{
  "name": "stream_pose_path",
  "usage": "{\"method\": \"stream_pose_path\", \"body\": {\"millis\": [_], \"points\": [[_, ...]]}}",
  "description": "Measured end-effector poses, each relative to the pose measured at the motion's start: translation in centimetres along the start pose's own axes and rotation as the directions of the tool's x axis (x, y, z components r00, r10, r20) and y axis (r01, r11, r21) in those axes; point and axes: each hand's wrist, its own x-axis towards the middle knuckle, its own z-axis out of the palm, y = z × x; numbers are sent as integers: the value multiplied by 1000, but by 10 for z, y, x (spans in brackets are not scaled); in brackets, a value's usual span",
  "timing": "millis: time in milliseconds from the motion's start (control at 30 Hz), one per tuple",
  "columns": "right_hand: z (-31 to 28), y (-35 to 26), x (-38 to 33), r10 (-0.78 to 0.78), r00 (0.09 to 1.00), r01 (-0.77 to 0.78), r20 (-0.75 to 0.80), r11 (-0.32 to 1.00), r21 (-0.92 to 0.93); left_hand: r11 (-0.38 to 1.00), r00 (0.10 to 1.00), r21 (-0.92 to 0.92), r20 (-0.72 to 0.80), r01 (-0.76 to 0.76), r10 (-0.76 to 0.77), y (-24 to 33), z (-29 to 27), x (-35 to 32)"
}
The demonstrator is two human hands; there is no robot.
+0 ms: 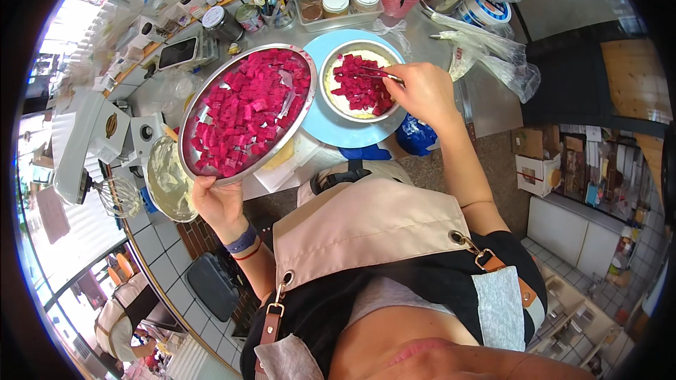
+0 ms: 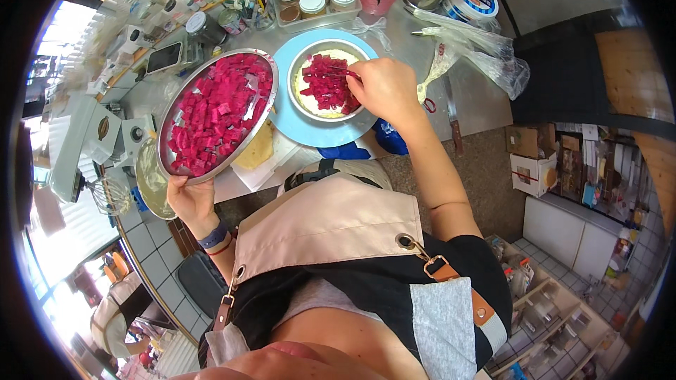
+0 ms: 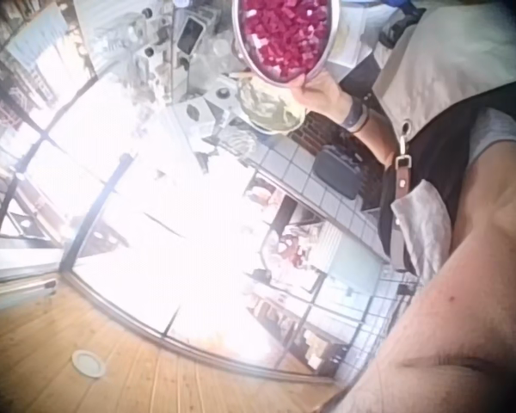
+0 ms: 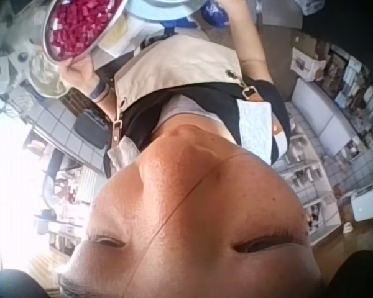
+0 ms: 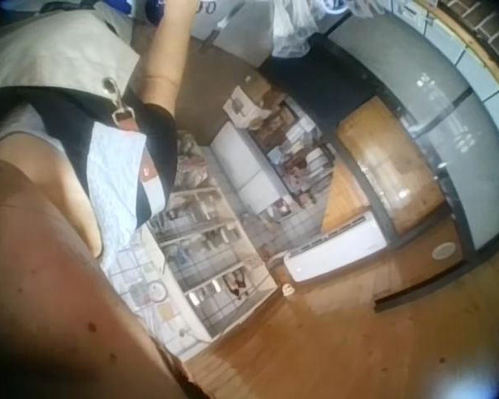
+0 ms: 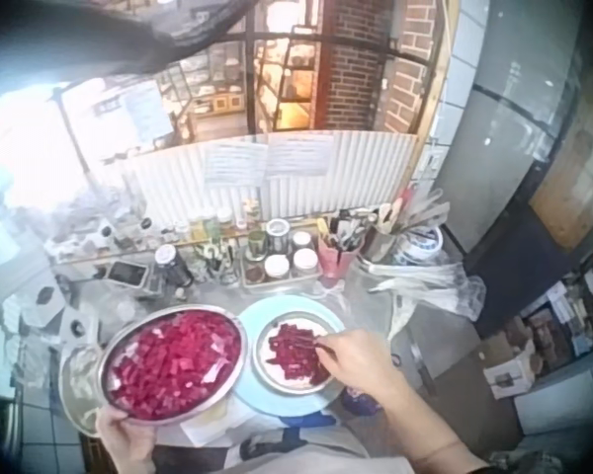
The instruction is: The person retrieves a round cake from a refrigerator, places it on a countertop, and uses a knife to trim the edges. They then fill a piping bag with cream and pipe it onto the cake, followed by adding diced mango and dragon fruit pieces on top.
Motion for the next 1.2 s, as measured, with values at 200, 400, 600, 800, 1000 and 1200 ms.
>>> {"method": "stream_pose_path", "body": {"millis": [200, 400, 600, 800, 1000, 1200], "points": [[8, -12, 15, 33, 993, -25, -110, 997, 66, 1000, 1000, 3, 3, 12, -12, 1, 0, 5], [29, -22, 34, -45, 986, 32, -158, 996, -84, 1000, 1000, -3, -14, 4, -4, -1, 5, 4], [3, -17, 17, -52, 993, 45, -110, 997, -67, 1000, 1000, -8, -13, -3, 3, 0, 0, 3], [2, -15, 11, -47, 992, 44, -115, 999, -22, 1000, 1000, 8, -28, -12, 12, -1, 5, 4], [28, -22, 30, -79, 991, 65, -107, 990, -124, 1000, 1000, -14, 2, 9, -9, 2, 4, 6], [3, -17, 13, -129, 976, 117, -176, 990, -76, 1000, 1000, -12, 0, -10, 10, 3, 1, 2]]}}
